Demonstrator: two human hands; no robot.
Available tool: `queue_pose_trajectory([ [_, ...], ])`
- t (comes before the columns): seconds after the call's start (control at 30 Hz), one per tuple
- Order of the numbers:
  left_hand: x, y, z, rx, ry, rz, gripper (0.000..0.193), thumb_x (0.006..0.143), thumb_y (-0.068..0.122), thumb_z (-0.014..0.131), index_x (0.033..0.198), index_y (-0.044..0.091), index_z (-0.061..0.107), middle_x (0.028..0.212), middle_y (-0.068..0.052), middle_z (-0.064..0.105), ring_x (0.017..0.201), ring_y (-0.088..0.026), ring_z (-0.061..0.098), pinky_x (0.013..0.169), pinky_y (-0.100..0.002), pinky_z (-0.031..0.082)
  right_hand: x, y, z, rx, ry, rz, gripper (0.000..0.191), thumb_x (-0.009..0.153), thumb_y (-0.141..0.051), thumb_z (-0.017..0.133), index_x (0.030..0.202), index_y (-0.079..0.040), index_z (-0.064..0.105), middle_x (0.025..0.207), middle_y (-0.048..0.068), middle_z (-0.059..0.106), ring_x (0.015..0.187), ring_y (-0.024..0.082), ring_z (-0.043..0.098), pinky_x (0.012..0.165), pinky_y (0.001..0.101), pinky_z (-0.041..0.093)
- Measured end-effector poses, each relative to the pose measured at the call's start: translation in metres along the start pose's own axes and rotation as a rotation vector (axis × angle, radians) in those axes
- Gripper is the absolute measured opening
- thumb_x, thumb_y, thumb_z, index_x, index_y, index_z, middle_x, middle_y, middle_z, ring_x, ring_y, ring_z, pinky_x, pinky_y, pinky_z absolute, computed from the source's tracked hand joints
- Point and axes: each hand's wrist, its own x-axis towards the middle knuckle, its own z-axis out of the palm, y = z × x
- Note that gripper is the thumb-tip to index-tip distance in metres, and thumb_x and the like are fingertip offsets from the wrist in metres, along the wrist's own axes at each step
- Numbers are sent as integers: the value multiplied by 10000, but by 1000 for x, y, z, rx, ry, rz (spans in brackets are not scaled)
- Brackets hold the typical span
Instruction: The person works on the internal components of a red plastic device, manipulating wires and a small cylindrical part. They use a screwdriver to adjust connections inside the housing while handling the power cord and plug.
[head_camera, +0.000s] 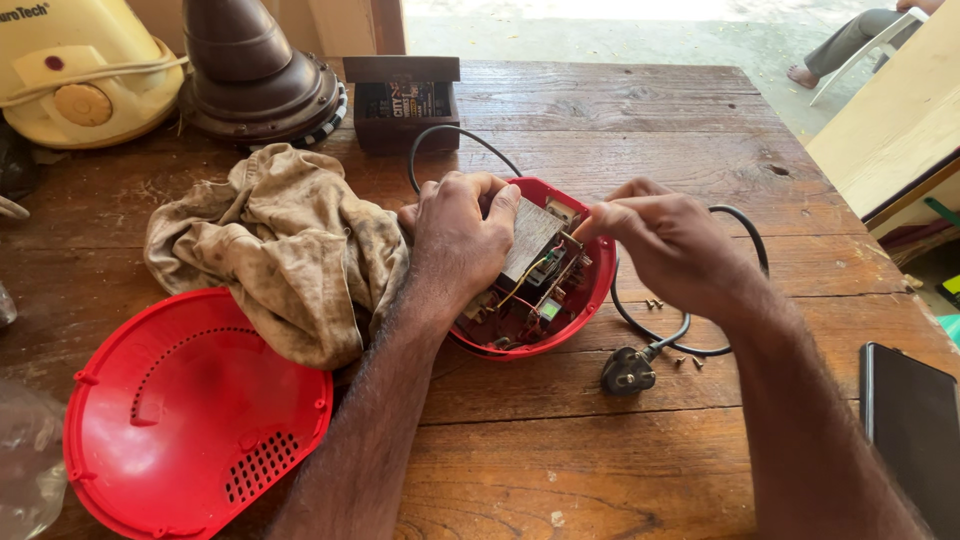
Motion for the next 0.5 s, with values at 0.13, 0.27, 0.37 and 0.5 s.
queue_pose_trajectory([
  [0.13,-1,-1,0,-9,-4,11,311,972,359,586,1046,125,777,969,-72,729,1132,-231,574,1077,-504,284,-2,0,-2,-14,-108,111,349,914,-372,614,1088,-109,762,1115,88,711,945,212,696,778,383,633],
  [0.27,-1,-2,0,-12,1,18,309,973,358,592,1028,119,782,966,-77,723,1123,-231,572,1070,-508,289,-1,-2,-3,49,-107,96,337,968,-388,594,1097,-116,744,1048,98,726,932,192,718,814,385,618],
  [0.37,0,-2,0,-11,1,17,311,972,362,593,1028,120,781,963,-73,721,1122,-229,570,1072,-516,282,0,-1,1,65,-95,148,339,942,-409,633,1050,-101,724,943,109,743,842,185,707,724,375,609],
  [0.5,-1,-1,0,-5,-12,1,316,978,366,582,1037,125,778,950,-69,724,1131,-226,566,1078,-511,285,0,1,5,30,-51,-36,344,935,-393,690,970,-53,738,923,123,704,783,169,672,644,353,575],
])
